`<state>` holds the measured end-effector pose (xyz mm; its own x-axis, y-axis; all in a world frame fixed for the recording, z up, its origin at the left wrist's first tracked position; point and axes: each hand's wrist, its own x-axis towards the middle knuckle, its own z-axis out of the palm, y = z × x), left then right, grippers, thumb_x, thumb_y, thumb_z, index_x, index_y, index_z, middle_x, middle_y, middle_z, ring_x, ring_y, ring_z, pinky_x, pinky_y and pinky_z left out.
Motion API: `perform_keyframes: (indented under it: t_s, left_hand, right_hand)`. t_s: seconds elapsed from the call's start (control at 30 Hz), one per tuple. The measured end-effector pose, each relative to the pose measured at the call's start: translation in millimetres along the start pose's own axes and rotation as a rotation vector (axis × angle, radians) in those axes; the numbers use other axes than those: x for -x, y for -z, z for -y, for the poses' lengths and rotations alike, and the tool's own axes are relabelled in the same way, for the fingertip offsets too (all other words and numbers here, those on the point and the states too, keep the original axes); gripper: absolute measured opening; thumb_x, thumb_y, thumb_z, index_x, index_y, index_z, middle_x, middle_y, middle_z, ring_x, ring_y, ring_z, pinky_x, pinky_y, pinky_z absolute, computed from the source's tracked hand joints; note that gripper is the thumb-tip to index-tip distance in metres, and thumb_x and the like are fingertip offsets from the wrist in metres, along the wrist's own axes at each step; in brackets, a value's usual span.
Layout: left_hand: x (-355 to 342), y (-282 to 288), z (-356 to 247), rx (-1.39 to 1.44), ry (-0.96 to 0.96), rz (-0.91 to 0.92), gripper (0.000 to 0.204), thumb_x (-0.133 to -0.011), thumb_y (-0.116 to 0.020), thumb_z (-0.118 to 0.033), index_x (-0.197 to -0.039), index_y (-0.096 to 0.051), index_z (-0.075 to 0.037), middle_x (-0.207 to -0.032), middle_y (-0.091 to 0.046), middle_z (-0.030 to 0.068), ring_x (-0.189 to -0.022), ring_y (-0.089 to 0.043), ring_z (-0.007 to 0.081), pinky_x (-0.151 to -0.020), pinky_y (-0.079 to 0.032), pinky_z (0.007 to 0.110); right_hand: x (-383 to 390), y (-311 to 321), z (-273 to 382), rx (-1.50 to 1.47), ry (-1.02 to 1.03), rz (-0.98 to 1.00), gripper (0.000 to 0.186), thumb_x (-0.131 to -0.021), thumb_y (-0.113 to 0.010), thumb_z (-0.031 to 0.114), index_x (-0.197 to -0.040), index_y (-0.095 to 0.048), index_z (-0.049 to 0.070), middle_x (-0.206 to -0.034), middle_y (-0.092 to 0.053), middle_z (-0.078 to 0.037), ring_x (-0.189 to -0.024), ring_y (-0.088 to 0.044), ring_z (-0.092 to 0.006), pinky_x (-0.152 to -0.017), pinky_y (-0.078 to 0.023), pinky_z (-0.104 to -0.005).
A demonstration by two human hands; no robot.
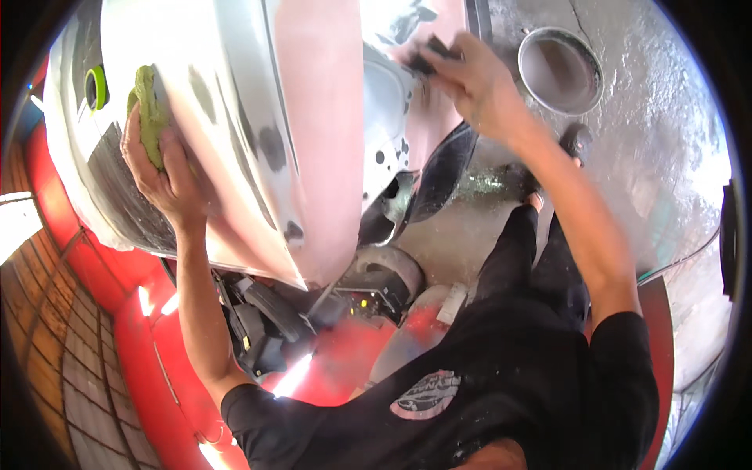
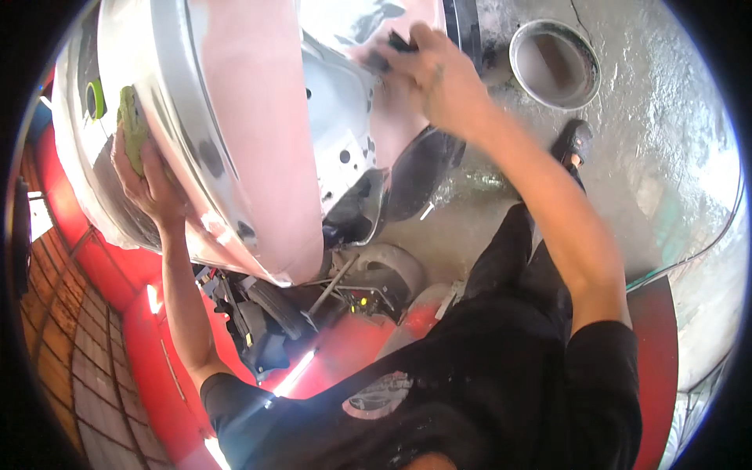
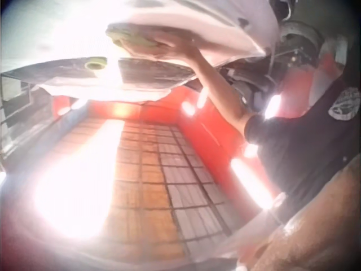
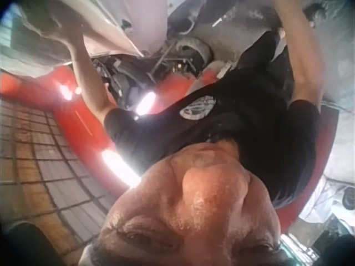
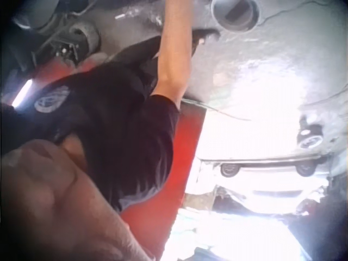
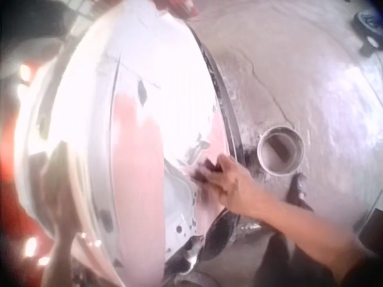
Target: The person sands a vehicle headlight housing and the rear body panel of a car using a sanding block and a damp cloth.
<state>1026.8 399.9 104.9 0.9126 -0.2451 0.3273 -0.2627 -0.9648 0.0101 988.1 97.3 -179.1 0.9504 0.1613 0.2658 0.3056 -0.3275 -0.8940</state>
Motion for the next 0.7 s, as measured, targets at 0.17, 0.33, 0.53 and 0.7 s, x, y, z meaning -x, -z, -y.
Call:
perform_keyframes:
  t_s: [0.17, 0.33, 0.53, 0.7]
  left_hand:
    - [-2.2, -2.9, -4.4, 0.024, -0.038, -0.002, 0.046, -0.101, -0.055, -0.008, -0.146, -0.056, 0.003, -0.140, -0.061, 0.0213, -0.126, -0.058, 0.0332, -0.110, -0.044, 0.043]
    - [-1.7, 1.5, -0.3, 0.002, -0.065, -0.013, 0.046, -0.101, -0.055, -0.007, -0.145, -0.055, 0.004, -0.140, -0.061, 0.0216, -0.126, -0.058, 0.0340, -0.110, -0.044, 0.045]
    - [-0.9, -1.7, 4.5, -0.022, -0.078, -0.005, 0.045, -0.106, -0.053, -0.012, -0.149, -0.055, 0.000, -0.140, -0.061, 0.0182, -0.126, -0.060, 0.0285, -0.109, -0.046, 0.039]
    - [-4.3, -1.3, -1.1, -0.017, -0.082, 0.015, 0.045, -0.106, -0.053, -0.013, -0.149, -0.054, 0.001, -0.142, -0.060, 0.0185, -0.128, -0.059, 0.0283, -0.110, -0.045, 0.040]
  right_hand:
    - [-21.0, 6.6, -3.9, 0.034, 0.022, 0.041, 0.041, -0.084, -0.078, 0.006, -0.125, -0.078, 0.011, -0.099, -0.058, -0.015, -0.098, -0.062, -0.0343, -0.085, -0.054, -0.0443]
    - [4.2, 4.1, 8.7, 0.032, 0.051, 0.013, 0.039, -0.088, -0.075, 0.008, -0.126, -0.077, 0.012, -0.103, -0.059, -0.014, -0.101, -0.062, -0.0346, -0.087, -0.055, -0.0444]
    - [-5.3, 9.0, 11.9, 0.093, 0.006, 0.071, 0.039, -0.090, -0.073, 0.012, -0.129, -0.077, 0.017, -0.102, -0.059, -0.013, -0.102, -0.062, -0.0330, -0.087, -0.054, -0.0439]
    - [-28.2, 6.0, -9.7, 0.107, 0.002, 0.051, 0.038, -0.090, -0.075, 0.015, -0.128, -0.077, 0.015, -0.099, -0.058, -0.012, -0.103, -0.063, -0.0321, -0.085, -0.054, -0.0439]
